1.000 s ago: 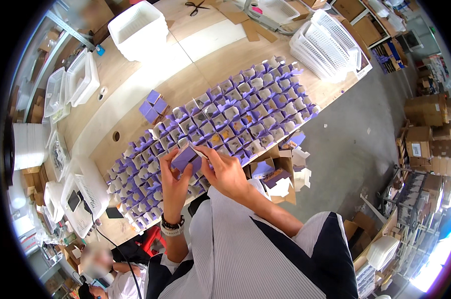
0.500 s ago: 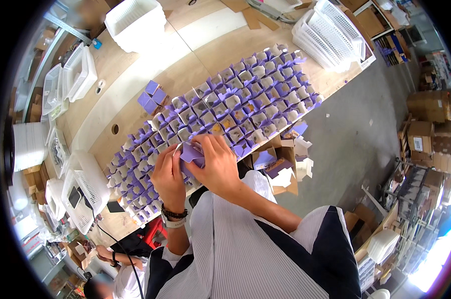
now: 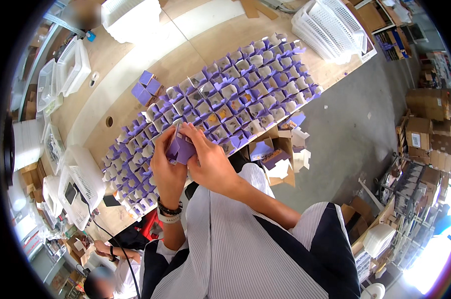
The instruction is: The person assembles small purple boxes and places them into a larger blue box. The person picks up flat cardboard pieces from the table, folds them into small boxes, and then arranges these finished boxes inside a larger blue cardboard box.
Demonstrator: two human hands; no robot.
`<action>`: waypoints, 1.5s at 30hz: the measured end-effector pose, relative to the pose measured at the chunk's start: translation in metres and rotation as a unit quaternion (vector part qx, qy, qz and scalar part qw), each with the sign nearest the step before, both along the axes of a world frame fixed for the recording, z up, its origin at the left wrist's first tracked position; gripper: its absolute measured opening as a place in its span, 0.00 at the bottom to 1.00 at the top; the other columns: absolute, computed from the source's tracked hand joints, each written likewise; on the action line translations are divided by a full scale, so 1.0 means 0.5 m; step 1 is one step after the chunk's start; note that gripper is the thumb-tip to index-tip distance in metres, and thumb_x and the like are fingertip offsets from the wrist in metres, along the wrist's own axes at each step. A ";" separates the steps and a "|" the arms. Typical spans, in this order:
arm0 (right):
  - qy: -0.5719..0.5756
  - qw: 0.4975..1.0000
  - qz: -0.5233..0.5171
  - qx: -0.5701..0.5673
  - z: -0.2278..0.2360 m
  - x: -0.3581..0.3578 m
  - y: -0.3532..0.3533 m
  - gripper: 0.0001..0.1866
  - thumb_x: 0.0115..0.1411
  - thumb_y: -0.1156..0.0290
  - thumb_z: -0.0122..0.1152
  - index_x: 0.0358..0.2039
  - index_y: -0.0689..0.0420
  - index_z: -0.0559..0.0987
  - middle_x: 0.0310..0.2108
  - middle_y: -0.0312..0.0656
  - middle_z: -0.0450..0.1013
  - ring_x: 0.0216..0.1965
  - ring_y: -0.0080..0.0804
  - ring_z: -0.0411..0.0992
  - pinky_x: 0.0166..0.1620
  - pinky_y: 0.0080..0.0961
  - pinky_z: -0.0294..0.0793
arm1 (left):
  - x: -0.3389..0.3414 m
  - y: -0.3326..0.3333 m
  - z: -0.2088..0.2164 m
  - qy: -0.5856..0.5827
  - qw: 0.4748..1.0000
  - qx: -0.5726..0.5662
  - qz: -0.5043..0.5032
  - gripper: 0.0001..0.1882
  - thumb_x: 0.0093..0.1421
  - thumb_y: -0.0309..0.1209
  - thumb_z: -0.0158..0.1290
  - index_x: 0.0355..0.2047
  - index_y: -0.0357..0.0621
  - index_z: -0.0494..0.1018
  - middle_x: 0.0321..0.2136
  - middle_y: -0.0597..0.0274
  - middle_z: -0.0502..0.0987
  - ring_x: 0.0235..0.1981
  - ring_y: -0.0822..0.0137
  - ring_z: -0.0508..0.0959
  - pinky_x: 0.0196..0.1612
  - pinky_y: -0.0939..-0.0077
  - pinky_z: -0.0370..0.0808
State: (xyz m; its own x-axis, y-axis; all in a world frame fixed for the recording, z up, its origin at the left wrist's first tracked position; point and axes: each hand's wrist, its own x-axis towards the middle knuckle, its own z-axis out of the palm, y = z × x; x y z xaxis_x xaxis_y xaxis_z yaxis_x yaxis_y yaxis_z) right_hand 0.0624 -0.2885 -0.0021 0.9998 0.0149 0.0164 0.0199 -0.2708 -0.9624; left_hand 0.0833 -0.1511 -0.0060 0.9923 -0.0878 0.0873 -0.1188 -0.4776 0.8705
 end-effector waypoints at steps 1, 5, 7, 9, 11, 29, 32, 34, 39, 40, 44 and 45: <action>0.006 1.000 -0.001 -0.012 0.003 -0.001 0.002 0.32 0.58 0.86 0.51 0.66 0.64 0.64 0.60 0.64 0.70 0.60 0.65 0.70 0.62 0.46 0.73 | 0.001 0.004 -0.005 0.009 1.000 -0.026 -0.015 0.26 0.61 0.22 0.57 0.60 0.37 0.70 0.54 0.44 0.79 0.55 0.49 0.81 0.54 0.63 0.79; -0.020 0.999 -0.042 -0.019 -0.006 -0.002 -0.004 0.28 0.59 0.85 0.52 0.62 0.66 0.68 0.57 0.64 0.73 0.57 0.64 0.73 0.58 0.44 0.76 | 0.004 0.029 -0.018 0.086 0.980 -0.169 -0.066 0.29 0.62 0.18 0.52 0.64 0.37 0.64 0.66 0.42 0.67 0.66 0.51 0.71 0.62 0.63 0.72; -0.048 0.997 -0.061 -0.013 -0.010 0.005 -0.011 0.25 0.60 0.84 0.53 0.60 0.67 0.71 0.54 0.64 0.75 0.54 0.63 0.76 0.55 0.42 0.78 | 0.003 0.036 -0.006 0.108 0.967 -0.211 -0.092 0.30 0.63 0.16 0.48 0.66 0.38 0.61 0.71 0.42 0.60 0.71 0.52 0.64 0.68 0.62 0.65; 0.038 0.996 -0.079 -0.001 0.013 0.011 -0.022 0.20 0.66 0.79 0.53 0.59 0.67 0.73 0.46 0.61 0.79 0.41 0.53 0.82 0.43 0.35 0.80 | 0.007 0.039 0.010 0.086 0.967 -0.204 -0.129 0.31 0.63 0.15 0.44 0.68 0.39 0.58 0.74 0.44 0.55 0.74 0.53 0.58 0.73 0.61 0.57; 0.103 0.991 -0.082 0.012 0.032 0.016 -0.034 0.19 0.69 0.76 0.53 0.59 0.66 0.74 0.43 0.58 0.80 0.35 0.45 0.81 0.40 0.32 0.79 | 0.006 0.037 0.011 0.093 0.954 -0.253 -0.130 0.31 0.64 0.15 0.41 0.68 0.40 0.57 0.75 0.44 0.53 0.75 0.53 0.55 0.75 0.61 0.49; 0.091 0.988 -0.124 0.017 -0.023 0.036 -0.124 0.13 0.69 0.77 0.56 0.52 0.66 0.81 0.44 0.43 0.78 0.38 0.27 0.77 0.40 0.23 0.78 | 0.030 -0.016 -0.017 0.081 0.962 -0.212 -0.150 0.24 0.69 0.21 0.47 0.65 0.35 0.64 0.67 0.44 0.66 0.73 0.50 0.60 0.74 0.56 0.56; 0.021 0.987 -0.154 -0.041 -0.054 0.028 -0.150 0.13 0.67 0.80 0.59 0.51 0.66 0.81 0.44 0.46 0.79 0.39 0.29 0.78 0.40 0.23 0.80 | 0.038 -0.045 -0.036 0.121 0.946 -0.243 -0.178 0.29 0.67 0.23 0.52 0.68 0.36 0.61 0.69 0.45 0.63 0.74 0.50 0.59 0.74 0.57 0.56; -0.017 0.986 -0.152 -0.066 -0.056 0.026 -0.155 0.14 0.63 0.81 0.61 0.49 0.66 0.82 0.43 0.48 0.79 0.38 0.36 0.80 0.39 0.28 0.81 | 0.045 -0.071 -0.042 0.132 0.948 -0.207 -0.200 0.34 0.64 0.21 0.56 0.69 0.37 0.58 0.70 0.46 0.61 0.74 0.50 0.57 0.73 0.57 0.58; 0.033 0.980 -0.191 -0.049 -0.052 0.021 -0.197 0.12 0.63 0.80 0.62 0.47 0.67 0.82 0.40 0.50 0.78 0.34 0.42 0.81 0.37 0.32 0.82 | 0.052 -0.135 -0.065 0.146 0.936 -0.271 -0.173 0.31 0.62 0.16 0.47 0.67 0.34 0.58 0.68 0.43 0.63 0.73 0.52 0.60 0.73 0.58 0.58; 0.048 0.977 -0.204 -0.023 -0.058 0.021 -0.214 0.12 0.64 0.78 0.60 0.46 0.68 0.81 0.40 0.51 0.78 0.32 0.44 0.81 0.37 0.31 0.82 | 0.059 -0.139 -0.059 0.158 0.929 -0.281 -0.179 0.30 0.63 0.16 0.47 0.67 0.34 0.59 0.67 0.43 0.64 0.72 0.52 0.62 0.72 0.58 0.59; 0.162 0.961 -0.223 0.032 -0.054 0.026 -0.256 0.15 0.66 0.72 0.59 0.49 0.67 0.80 0.40 0.53 0.80 0.33 0.38 0.82 0.37 0.30 0.82 | 0.079 -0.165 -0.049 0.176 0.927 -0.273 -0.187 0.27 0.65 0.19 0.46 0.66 0.34 0.60 0.65 0.44 0.67 0.69 0.54 0.67 0.70 0.60 0.63; 0.156 0.962 -0.221 0.029 -0.054 0.028 -0.263 0.15 0.66 0.72 0.59 0.49 0.67 0.80 0.40 0.53 0.80 0.33 0.38 0.82 0.37 0.30 0.82 | 0.086 -0.171 -0.045 0.173 0.928 -0.268 -0.192 0.27 0.66 0.19 0.46 0.66 0.34 0.60 0.65 0.44 0.68 0.69 0.54 0.67 0.70 0.60 0.63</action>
